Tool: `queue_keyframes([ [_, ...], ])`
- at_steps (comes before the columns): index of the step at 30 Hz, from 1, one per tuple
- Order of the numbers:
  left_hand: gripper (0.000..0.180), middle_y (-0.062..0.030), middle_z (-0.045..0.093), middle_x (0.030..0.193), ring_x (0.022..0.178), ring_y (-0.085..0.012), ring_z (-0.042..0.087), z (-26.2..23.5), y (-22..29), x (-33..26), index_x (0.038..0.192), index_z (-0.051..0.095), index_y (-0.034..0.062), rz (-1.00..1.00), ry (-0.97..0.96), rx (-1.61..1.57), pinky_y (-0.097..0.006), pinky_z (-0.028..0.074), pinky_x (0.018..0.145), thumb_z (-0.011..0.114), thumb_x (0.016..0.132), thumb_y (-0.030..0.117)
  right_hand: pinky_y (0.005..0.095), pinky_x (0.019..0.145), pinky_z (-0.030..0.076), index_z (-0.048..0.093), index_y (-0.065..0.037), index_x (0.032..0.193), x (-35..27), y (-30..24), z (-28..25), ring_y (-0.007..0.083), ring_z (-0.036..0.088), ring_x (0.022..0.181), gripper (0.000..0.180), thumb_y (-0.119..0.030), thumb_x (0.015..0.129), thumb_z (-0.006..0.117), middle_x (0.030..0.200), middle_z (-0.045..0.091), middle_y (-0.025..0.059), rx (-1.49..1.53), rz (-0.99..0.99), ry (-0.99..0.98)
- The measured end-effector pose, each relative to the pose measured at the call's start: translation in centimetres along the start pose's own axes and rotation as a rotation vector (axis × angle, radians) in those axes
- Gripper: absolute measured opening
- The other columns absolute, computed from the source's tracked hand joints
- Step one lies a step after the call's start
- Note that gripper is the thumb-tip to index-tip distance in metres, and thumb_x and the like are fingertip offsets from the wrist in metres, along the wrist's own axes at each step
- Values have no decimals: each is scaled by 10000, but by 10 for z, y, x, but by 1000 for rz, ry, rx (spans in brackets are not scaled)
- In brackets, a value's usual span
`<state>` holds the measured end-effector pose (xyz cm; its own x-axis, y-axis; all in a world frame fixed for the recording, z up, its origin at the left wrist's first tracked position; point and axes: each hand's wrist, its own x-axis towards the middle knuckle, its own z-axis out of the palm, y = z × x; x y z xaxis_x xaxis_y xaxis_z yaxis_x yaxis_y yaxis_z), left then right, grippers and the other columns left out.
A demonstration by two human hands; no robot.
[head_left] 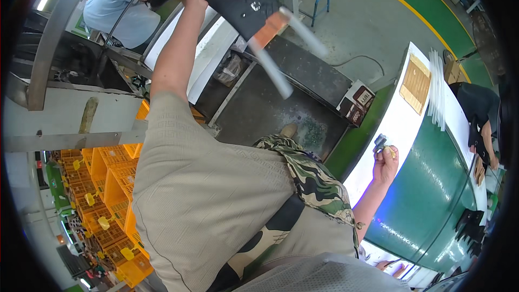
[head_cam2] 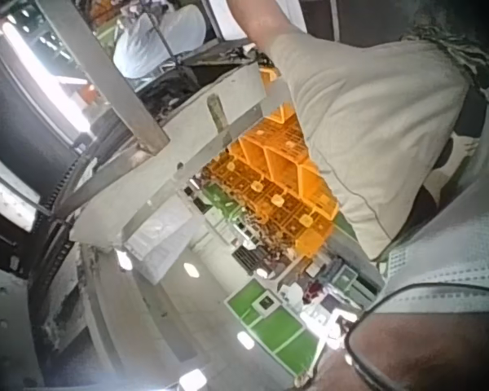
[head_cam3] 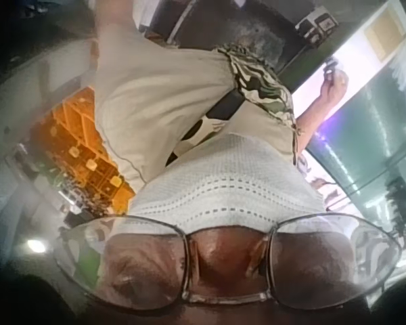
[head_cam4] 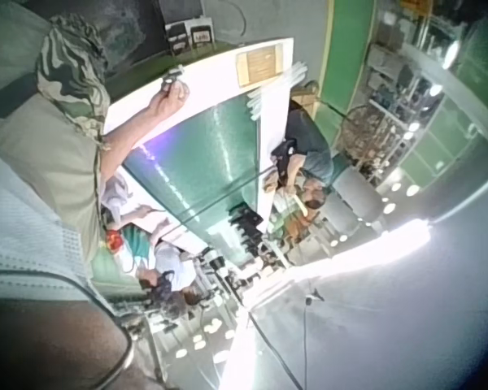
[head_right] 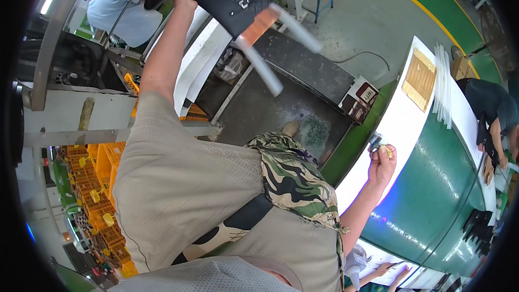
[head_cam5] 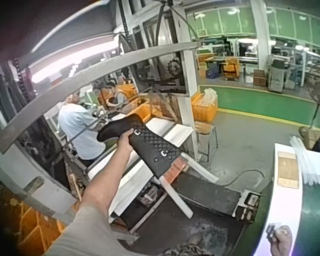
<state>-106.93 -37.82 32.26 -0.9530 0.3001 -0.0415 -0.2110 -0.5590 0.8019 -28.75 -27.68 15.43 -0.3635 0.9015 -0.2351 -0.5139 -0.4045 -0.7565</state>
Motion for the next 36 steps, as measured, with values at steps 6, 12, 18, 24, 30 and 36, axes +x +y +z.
queue_keyframes([
  [6,381,-120,696,1089,914,-282,684,-41,15,-26,1072,685,6,135,526,-259,-369,539,850,741,809,277,329,678,522,557,-58,972,11,-7,11,153,535,621,142,-17,887,663,789,606,80,-10,1,0],
  [12,500,-140,698,1131,967,-295,676,-80,22,-29,1028,707,-24,185,954,-384,-344,494,929,712,805,423,339,679,530,551,-57,972,18,-6,15,153,540,618,143,-15,888,659,767,600,75,-2,10,15],
  [18,595,-178,640,1249,1093,-320,631,-75,30,-53,1055,693,-47,-28,1320,-165,-353,468,985,723,786,483,342,642,540,544,-52,960,29,-2,23,148,540,581,145,-5,883,657,737,599,65,-31,40,41],
  [24,613,-191,633,1254,1094,-350,620,-68,17,-39,1097,689,-17,-54,1365,-208,-402,454,999,751,754,488,349,642,557,549,-51,981,37,1,44,147,541,566,157,12,877,650,742,603,61,-58,49,75],
  [30,623,-199,598,1289,1138,-354,575,-117,-26,6,1193,632,11,-47,1379,-198,-428,411,1027,729,769,458,466,765,601,546,-29,990,21,4,44,230,653,804,157,13,871,638,910,606,95,-102,34,281],
  [36,607,-214,547,1336,1209,-357,513,-162,-40,57,1254,579,14,-85,973,184,-442,366,1062,676,817,423,326,655,552,550,-12,993,-7,8,33,214,671,809,128,-76,909,621,887,637,121,-140,69,261],
])
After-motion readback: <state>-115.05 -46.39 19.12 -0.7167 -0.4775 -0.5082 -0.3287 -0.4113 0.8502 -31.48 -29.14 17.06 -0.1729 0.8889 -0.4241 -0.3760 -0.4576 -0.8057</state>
